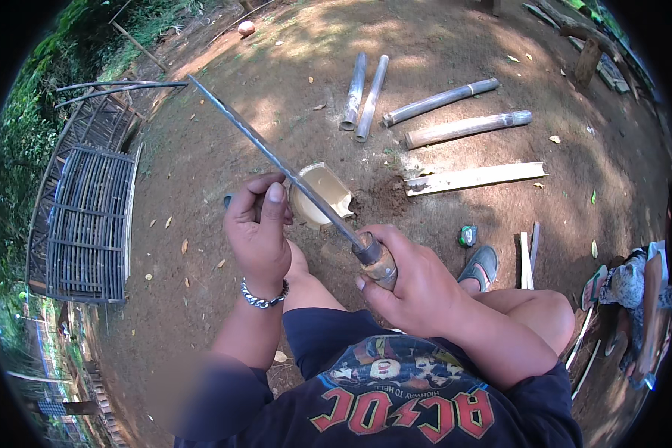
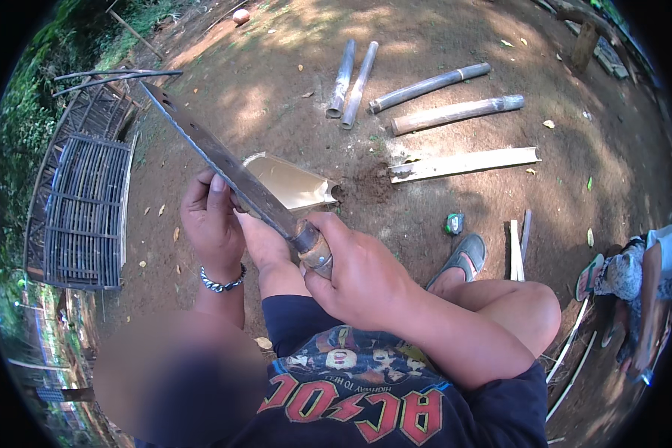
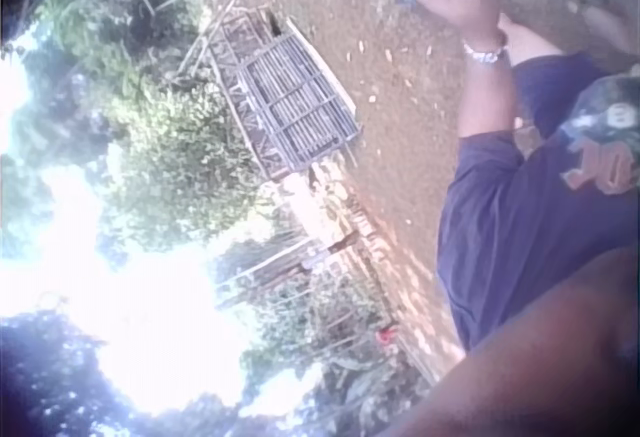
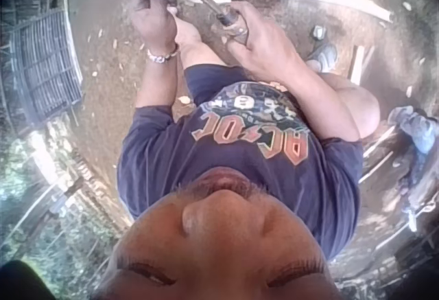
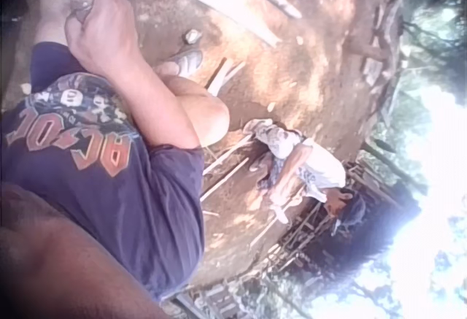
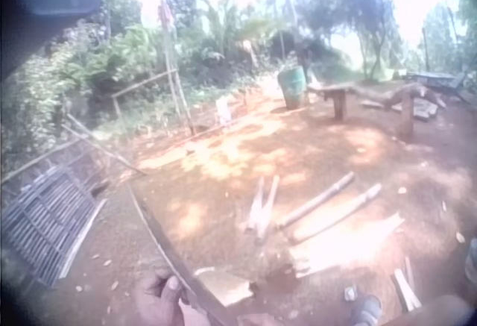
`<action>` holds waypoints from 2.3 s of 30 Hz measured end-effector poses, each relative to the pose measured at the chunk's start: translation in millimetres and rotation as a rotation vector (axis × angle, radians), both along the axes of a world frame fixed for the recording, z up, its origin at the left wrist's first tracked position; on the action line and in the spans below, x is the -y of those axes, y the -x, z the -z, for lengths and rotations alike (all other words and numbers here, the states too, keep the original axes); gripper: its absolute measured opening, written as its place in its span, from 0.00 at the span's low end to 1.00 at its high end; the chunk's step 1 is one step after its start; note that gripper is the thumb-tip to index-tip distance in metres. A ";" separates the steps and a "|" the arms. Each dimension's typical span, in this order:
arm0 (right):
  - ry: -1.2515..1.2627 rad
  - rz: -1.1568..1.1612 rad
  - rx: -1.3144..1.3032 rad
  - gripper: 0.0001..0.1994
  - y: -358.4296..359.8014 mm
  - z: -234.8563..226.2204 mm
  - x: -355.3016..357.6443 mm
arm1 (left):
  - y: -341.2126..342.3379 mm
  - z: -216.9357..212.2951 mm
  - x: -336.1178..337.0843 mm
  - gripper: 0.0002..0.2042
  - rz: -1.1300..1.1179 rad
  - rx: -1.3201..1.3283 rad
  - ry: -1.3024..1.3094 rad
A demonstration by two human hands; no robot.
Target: The person uses a machete to split bamboo poles into thin strips. They hold the bamboo vertically and strike it with the blade to separate the material, occasionally adjusting the pieces. The person works on multiple bamboo segments, creating a pile of split strips on the ground.
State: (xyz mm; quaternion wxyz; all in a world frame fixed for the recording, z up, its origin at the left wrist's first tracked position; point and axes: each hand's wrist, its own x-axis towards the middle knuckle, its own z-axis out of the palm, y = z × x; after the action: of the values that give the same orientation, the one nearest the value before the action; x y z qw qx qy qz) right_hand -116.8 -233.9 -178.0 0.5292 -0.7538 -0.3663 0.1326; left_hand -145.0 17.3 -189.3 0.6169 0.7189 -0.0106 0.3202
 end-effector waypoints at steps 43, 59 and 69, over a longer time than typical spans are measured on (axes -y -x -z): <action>0.219 0.137 -0.110 0.28 -37.5 7.6 -16.4 | -121.8 -199.0 -45.3 0.32 0.441 -0.145 -1.505; 0.390 0.431 -0.054 0.26 -29.0 15.0 48.4 | -178.3 -125.4 14.6 0.11 0.341 0.383 -1.810; 0.140 0.346 -0.141 0.30 -22.7 35.3 44.7 | -109.6 -137.3 38.2 0.20 0.537 0.424 -1.674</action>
State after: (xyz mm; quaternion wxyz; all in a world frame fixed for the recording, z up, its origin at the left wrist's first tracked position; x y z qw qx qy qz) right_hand -94.1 -278.6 -213.3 0.5147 -0.8294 -0.1830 0.1172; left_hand -35.4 -20.9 -52.1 -0.0688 0.8318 -0.5210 0.1786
